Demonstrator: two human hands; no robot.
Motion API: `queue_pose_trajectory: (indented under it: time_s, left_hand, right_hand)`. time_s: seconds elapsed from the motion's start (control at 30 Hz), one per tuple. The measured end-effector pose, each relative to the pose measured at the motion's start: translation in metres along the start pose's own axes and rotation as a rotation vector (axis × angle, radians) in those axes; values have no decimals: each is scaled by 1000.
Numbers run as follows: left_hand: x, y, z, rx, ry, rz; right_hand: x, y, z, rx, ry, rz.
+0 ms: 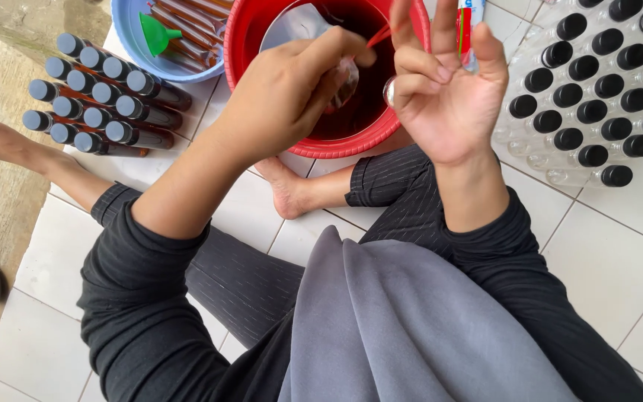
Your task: Filling small plastic bags with liquid using a funnel and ladle and securing them with rubber bands
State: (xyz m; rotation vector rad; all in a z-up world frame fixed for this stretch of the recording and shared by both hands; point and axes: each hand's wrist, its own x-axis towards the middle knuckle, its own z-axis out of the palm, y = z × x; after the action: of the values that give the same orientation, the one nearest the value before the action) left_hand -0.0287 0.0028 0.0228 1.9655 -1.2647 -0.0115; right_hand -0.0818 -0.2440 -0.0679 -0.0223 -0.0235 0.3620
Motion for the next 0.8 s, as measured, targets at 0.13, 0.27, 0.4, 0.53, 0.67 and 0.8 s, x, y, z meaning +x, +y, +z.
queue_pose_trajectory:
  time_s: [0.13,0.27,0.4,0.53,0.67,0.8]
  left_hand:
    - [3,-5,-7,25,17,30]
    - [1,-10,-6,-69,22,-42]
    - [-4,-5,-3,-59,-77,-151]
    - [-17,-43,21,-10,-35,-312]
    - [-3,-61,33,-6,33,-623]
    - [13,-59,27,-1,-12,-827]
  right_hand:
    - [30,12,-17,-493,25,-100]
    - [58,21,-24,-1630,-220,-328]
    - [85,-6,-49,-2002,-217,-347]
    - [78,-29,-9,-1504,-7,113]
    - [54,1,21,-639,173,250]
    - [31,13,20,-272,223,176]
